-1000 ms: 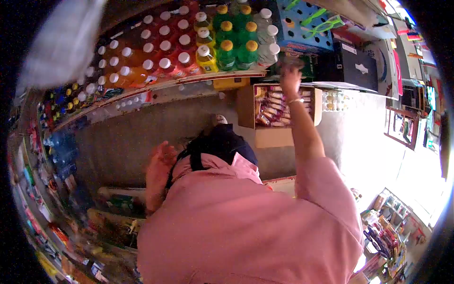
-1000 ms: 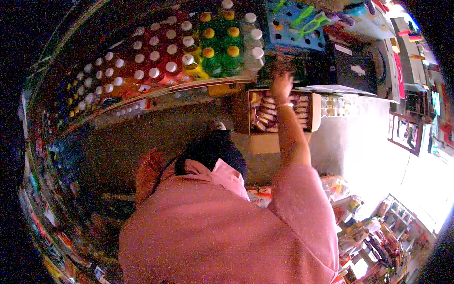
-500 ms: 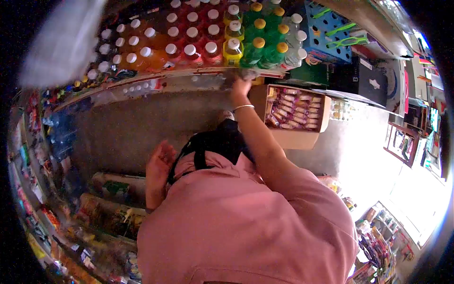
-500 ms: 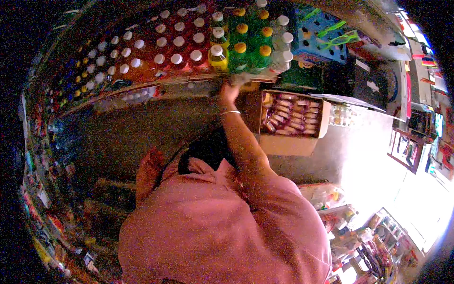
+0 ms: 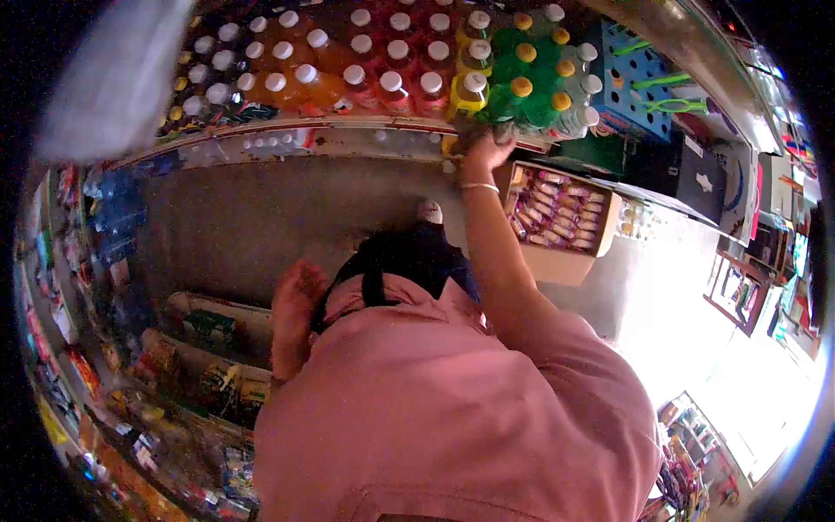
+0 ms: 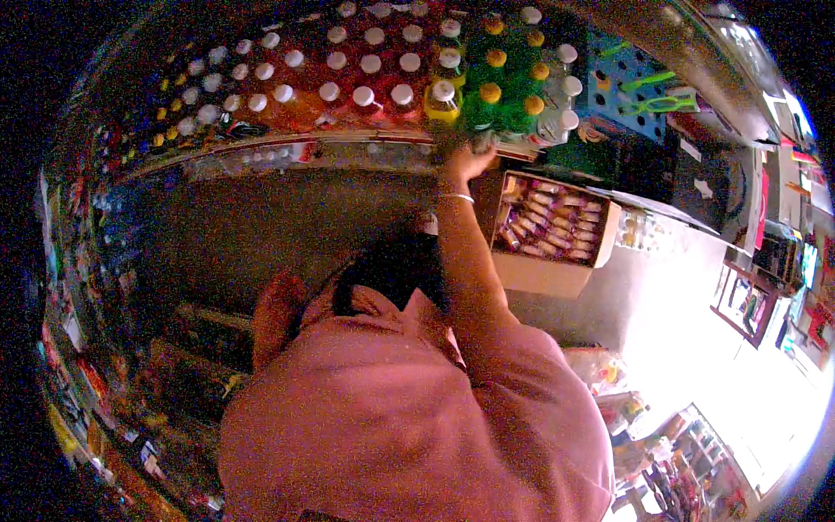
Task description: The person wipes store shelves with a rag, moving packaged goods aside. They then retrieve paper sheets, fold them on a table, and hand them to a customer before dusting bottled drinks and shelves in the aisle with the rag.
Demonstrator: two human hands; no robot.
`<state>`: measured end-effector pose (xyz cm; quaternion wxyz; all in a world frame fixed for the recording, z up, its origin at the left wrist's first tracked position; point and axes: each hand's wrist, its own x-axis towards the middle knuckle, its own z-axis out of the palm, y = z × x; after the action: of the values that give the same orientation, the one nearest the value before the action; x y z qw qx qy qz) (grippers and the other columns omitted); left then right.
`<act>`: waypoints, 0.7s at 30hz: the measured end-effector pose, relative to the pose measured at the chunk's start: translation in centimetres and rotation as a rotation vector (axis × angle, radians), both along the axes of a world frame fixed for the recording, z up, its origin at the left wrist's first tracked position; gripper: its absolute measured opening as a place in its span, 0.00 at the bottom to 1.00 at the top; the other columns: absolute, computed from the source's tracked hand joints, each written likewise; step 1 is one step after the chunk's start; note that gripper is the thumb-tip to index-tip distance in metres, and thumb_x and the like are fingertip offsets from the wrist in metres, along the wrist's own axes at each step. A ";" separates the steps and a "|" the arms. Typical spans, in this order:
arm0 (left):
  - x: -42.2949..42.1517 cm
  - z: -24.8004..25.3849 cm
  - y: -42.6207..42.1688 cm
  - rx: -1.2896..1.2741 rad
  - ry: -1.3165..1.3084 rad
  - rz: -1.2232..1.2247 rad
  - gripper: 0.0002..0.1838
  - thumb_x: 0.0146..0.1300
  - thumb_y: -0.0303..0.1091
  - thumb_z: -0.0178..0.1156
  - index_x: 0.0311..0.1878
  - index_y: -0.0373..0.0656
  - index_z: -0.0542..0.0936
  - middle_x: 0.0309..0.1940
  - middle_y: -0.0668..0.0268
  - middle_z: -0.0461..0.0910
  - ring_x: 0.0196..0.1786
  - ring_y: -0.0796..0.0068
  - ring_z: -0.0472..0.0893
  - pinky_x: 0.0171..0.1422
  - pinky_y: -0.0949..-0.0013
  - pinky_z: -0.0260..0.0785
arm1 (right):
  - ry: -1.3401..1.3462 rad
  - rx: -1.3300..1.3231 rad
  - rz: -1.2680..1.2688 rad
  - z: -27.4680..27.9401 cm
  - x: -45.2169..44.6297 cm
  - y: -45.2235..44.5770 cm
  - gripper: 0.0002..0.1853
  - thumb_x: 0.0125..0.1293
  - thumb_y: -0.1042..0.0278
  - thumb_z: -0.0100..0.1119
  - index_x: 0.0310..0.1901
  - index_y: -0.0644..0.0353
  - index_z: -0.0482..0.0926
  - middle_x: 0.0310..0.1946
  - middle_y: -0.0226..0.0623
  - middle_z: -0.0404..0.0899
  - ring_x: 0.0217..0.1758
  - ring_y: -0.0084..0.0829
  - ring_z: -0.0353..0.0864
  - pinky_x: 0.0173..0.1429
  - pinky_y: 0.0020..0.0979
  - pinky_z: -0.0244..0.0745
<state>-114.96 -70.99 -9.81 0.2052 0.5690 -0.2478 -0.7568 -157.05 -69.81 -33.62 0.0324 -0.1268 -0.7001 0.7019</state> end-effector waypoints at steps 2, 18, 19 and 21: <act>0.1 -0.7 0.0 -0.005 0.048 -0.045 0.22 0.65 0.40 0.52 0.59 0.43 0.68 0.51 0.63 0.73 0.53 0.66 0.73 0.60 0.64 0.64 | -0.192 0.097 0.074 3.9 1.4 -0.7 0.32 0.53 0.77 0.62 0.60 0.66 0.61 0.54 0.43 0.71 0.54 0.35 0.72 0.60 0.35 0.66; 2.2 -0.8 0.4 0.112 -0.019 0.169 0.16 0.64 0.41 0.54 0.51 0.43 0.75 0.41 0.68 0.77 0.45 0.73 0.75 0.50 0.69 0.66 | -0.344 -0.551 0.224 -0.2 5.2 -5.4 0.16 0.62 0.72 0.48 0.52 0.59 0.70 0.51 0.35 0.73 0.48 0.39 0.76 0.47 0.44 0.76; 3.0 -1.0 0.8 0.115 0.011 0.196 0.15 0.64 0.41 0.54 0.49 0.43 0.75 0.40 0.69 0.77 0.45 0.74 0.75 0.49 0.70 0.66 | -0.329 -0.287 0.233 -1.7 8.4 -8.2 0.18 0.62 0.70 0.49 0.55 0.58 0.69 0.51 0.36 0.73 0.50 0.39 0.74 0.51 0.45 0.73; 5.9 -3.8 1.0 0.174 0.064 0.252 0.13 0.64 0.40 0.55 0.46 0.43 0.76 0.37 0.68 0.76 0.42 0.73 0.75 0.47 0.69 0.67 | -0.326 0.225 0.487 -1.6 12.1 -11.5 0.21 0.62 0.66 0.50 0.58 0.55 0.68 0.52 0.36 0.73 0.53 0.40 0.73 0.56 0.45 0.68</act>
<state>-109.09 -69.97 -13.64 0.2561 0.5869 -0.1013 -0.7614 -144.96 -81.30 -35.22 -0.2356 -0.0617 -0.7792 0.5776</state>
